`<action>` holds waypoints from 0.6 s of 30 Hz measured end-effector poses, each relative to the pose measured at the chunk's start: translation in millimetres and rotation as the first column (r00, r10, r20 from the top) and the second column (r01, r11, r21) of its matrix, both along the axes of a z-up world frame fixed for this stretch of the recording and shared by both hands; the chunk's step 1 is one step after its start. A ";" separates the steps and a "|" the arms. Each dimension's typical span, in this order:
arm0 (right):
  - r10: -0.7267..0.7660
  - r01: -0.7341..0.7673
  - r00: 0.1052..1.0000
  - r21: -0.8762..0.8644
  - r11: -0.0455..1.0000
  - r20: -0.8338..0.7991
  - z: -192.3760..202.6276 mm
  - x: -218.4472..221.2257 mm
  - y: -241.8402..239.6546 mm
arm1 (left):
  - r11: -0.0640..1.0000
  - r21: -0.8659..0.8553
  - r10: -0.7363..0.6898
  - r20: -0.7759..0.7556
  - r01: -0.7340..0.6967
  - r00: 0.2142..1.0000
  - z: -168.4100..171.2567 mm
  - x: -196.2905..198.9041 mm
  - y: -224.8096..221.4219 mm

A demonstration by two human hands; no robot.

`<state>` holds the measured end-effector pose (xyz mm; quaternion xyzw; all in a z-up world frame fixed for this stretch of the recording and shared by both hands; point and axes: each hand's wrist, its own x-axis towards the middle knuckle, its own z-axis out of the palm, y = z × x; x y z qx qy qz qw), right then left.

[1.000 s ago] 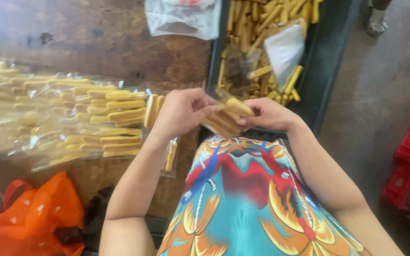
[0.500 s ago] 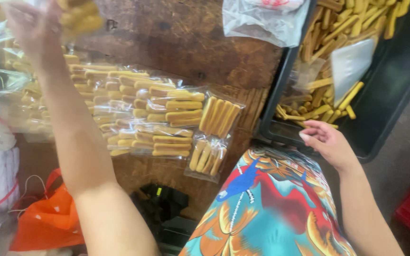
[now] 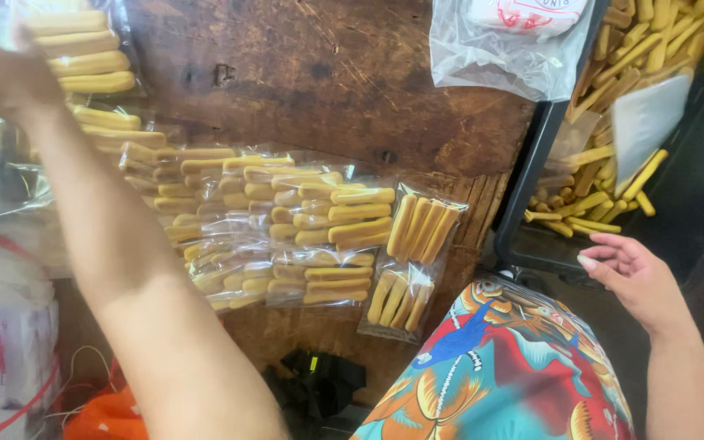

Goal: The person packages bread sticks by picking them up from a large bin and placing them into clear plastic bags, repeatedly filling bags and setting them aside on a wooden table.

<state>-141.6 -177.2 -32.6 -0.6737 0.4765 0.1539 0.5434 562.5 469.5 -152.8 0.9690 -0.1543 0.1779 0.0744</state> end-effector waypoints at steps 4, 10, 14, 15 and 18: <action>0.030 -0.030 0.999 -0.007 1.000 -0.013 -7.1 -3.9 0.7 | 0.989 0.129 -0.063 -0.061 0.070 0.996 -8.4 -43.1 -44.8; 0.008 -0.012 0.998 -0.048 0.999 -0.066 -9.7 -23.2 -10.5 | 0.955 0.295 0.108 -0.242 -0.033 0.964 18.4 -75.2 -68.7; 0.046 -0.048 0.999 -0.051 0.998 -0.029 -31.9 -40.3 -19.5 | 0.980 0.051 0.196 -0.330 -0.190 0.923 47.8 -91.4 -116.3; 0.037 -0.037 0.999 -0.037 0.999 -0.008 -38.8 -42.7 -20.3 | 0.988 0.024 0.156 -0.271 -0.155 0.950 55.6 -100.8 -128.8; 0.015 -0.014 0.999 -0.034 0.999 0.033 -50.0 -49.7 -28.9 | 0.975 -0.222 -0.067 -0.180 0.026 0.981 64.0 -170.8 -189.7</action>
